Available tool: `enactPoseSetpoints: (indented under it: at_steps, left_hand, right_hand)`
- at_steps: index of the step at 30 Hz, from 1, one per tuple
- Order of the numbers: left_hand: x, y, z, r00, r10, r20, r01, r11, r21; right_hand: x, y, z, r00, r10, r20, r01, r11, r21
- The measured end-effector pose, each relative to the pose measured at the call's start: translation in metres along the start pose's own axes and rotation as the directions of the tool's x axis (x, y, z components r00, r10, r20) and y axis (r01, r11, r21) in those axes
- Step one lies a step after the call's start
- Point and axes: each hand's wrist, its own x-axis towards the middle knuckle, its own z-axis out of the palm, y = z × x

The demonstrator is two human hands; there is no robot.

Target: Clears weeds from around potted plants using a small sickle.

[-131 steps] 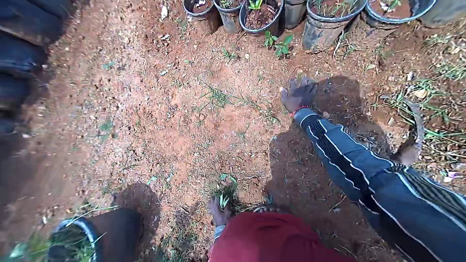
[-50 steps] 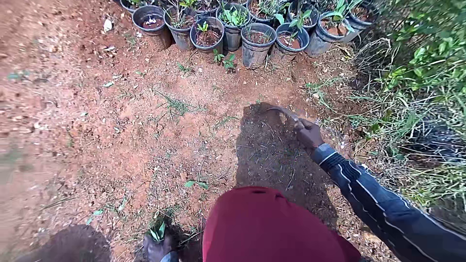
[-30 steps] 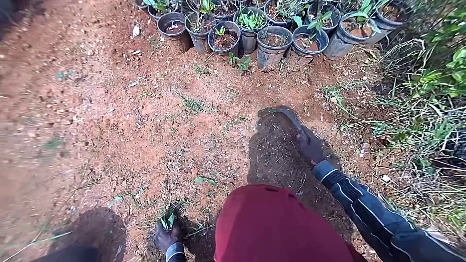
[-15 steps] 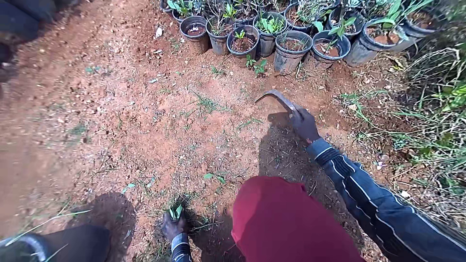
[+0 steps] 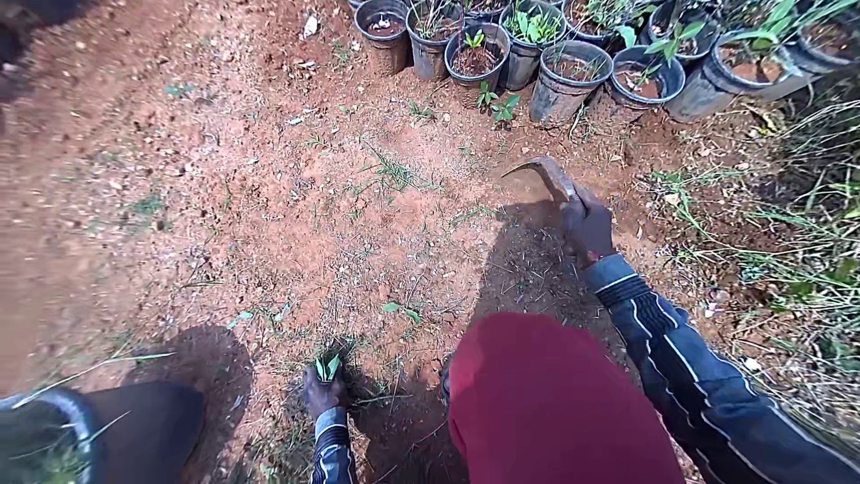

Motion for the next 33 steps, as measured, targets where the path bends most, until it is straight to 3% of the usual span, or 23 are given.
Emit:
enactPoseSetpoints:
  at_steps: [2,5,9,12,15,19,23,26,28,33]
  left_hand:
    - [0.0,0.004,-0.002,1.0,0.013,0.003,-0.013,1.0,0.002]
    - [0.004,0.003,0.003,0.999,0.027,-0.021,-0.027,1.0,0.013]
    - [0.004,-0.002,0.005,0.999,0.022,-0.034,-0.02,0.998,0.051]
    - [0.004,-0.001,0.003,0.999,0.021,-0.028,-0.02,0.999,0.049]
    - [0.003,0.001,0.002,1.0,0.023,-0.014,-0.022,0.999,0.036]
    - [0.003,0.0,0.0,1.0,-0.008,-0.006,0.009,0.999,0.032]
    - [0.004,-0.002,0.004,1.0,0.001,-0.013,-0.001,1.0,0.022]
    - [0.004,0.004,0.0,1.0,-0.014,0.002,0.014,1.0,0.02]
    - [-0.002,0.004,-0.004,0.999,-0.035,0.01,0.034,0.999,0.037]
    - [0.007,-0.004,0.007,1.0,-0.008,-0.016,0.009,0.999,0.053]
  right_hand:
    - [-0.026,-0.011,-0.041,0.997,-0.05,-0.064,0.051,0.999,0.007]
    - [-0.048,0.007,-0.081,0.975,-0.145,-0.166,0.131,0.987,-0.093]
    - [-0.02,0.024,-0.037,0.996,0.0,-0.085,-0.021,0.971,-0.239]
    - [-0.016,0.04,-0.024,0.995,0.079,-0.054,-0.081,0.995,-0.051]
    - [-0.04,0.044,-0.051,0.98,0.166,-0.106,-0.153,0.981,0.116]
    - [-0.058,0.034,-0.062,0.982,0.054,-0.18,-0.053,0.999,0.01]
    - [0.005,0.043,0.01,0.998,0.041,-0.036,-0.046,0.99,-0.134]
    - [0.014,0.015,0.031,0.99,-0.14,0.013,0.141,0.978,-0.156]
    - [-0.013,0.001,0.019,0.982,-0.18,0.062,0.186,0.977,-0.109]
    - [-0.037,0.01,-0.038,0.992,-0.125,0.023,0.126,0.99,-0.071]
